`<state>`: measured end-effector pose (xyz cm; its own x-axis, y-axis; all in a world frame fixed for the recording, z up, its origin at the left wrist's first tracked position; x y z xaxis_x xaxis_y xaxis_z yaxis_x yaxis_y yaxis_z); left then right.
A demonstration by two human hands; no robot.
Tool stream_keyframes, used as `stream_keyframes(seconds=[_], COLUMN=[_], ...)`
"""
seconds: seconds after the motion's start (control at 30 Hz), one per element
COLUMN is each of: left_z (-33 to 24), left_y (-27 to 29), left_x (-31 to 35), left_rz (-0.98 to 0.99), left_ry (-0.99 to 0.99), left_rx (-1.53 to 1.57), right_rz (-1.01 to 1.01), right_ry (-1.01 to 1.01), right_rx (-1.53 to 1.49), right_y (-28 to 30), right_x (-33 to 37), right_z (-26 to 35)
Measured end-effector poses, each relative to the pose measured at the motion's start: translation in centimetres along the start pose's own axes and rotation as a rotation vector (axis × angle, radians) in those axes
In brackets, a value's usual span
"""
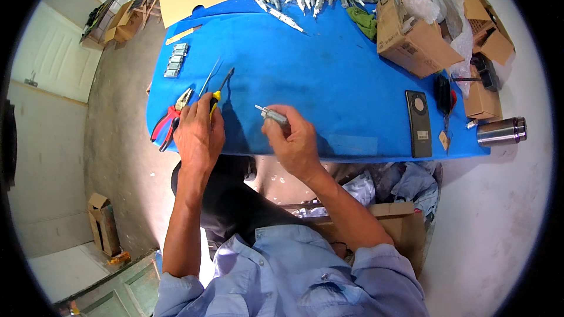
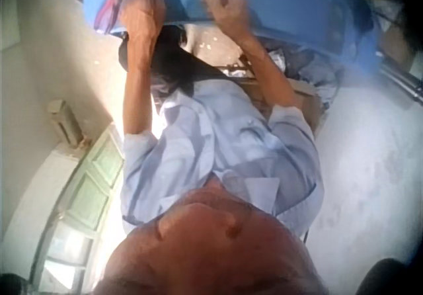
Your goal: The person assembles small cylindrical batteries into a plastic housing using a screwdriver and pliers. They insert the batteries, secure them with a screw, and trim excess plastic tabs from the casing.
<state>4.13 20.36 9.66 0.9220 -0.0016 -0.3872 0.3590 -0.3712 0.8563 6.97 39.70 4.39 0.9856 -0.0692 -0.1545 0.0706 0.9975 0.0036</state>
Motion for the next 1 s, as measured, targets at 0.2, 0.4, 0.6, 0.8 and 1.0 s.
stream_keyframes(seconds=[0.2,0.4,0.6,0.8,1.0], left_z=[1.4,4.6,3.6,0.1,-1.3], left_y=[0.4,0.3,1.5,5.1,4.0], left_x=[-1.1,-1.0,-0.9,4.9,9.5], left_rz=[-0.059,0.052,-0.042,0.301,0.384], left_ry=[0.035,0.058,-0.030,0.406,0.374], left_rx=[-0.080,-0.194,-0.112,0.614,0.793], right_rz=[-0.010,-0.002,-0.015,-0.017,-0.016], right_ry=[-0.035,-0.071,-0.097,-0.088,-0.042], right_rx=[-0.056,-0.123,-0.143,-0.171,-0.141], right_y=[0.4,0.6,1.1,1.0,0.8], right_x=[0.0,-0.1,-0.1,0.0,0.0], right_z=[-0.3,-0.1,-0.2,0.0,0.0])
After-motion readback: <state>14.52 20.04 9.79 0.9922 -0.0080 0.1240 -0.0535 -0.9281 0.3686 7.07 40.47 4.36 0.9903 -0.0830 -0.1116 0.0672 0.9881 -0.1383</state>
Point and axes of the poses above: each hand's wrist, its own x-axis away from the middle knuckle, its own y-axis out of the back of the hand, z = x × y, the point moved 6 cm from there along -x, towards the middle knuckle, and after that the axes turned 4 degrees about y, right-handed, at the moved point
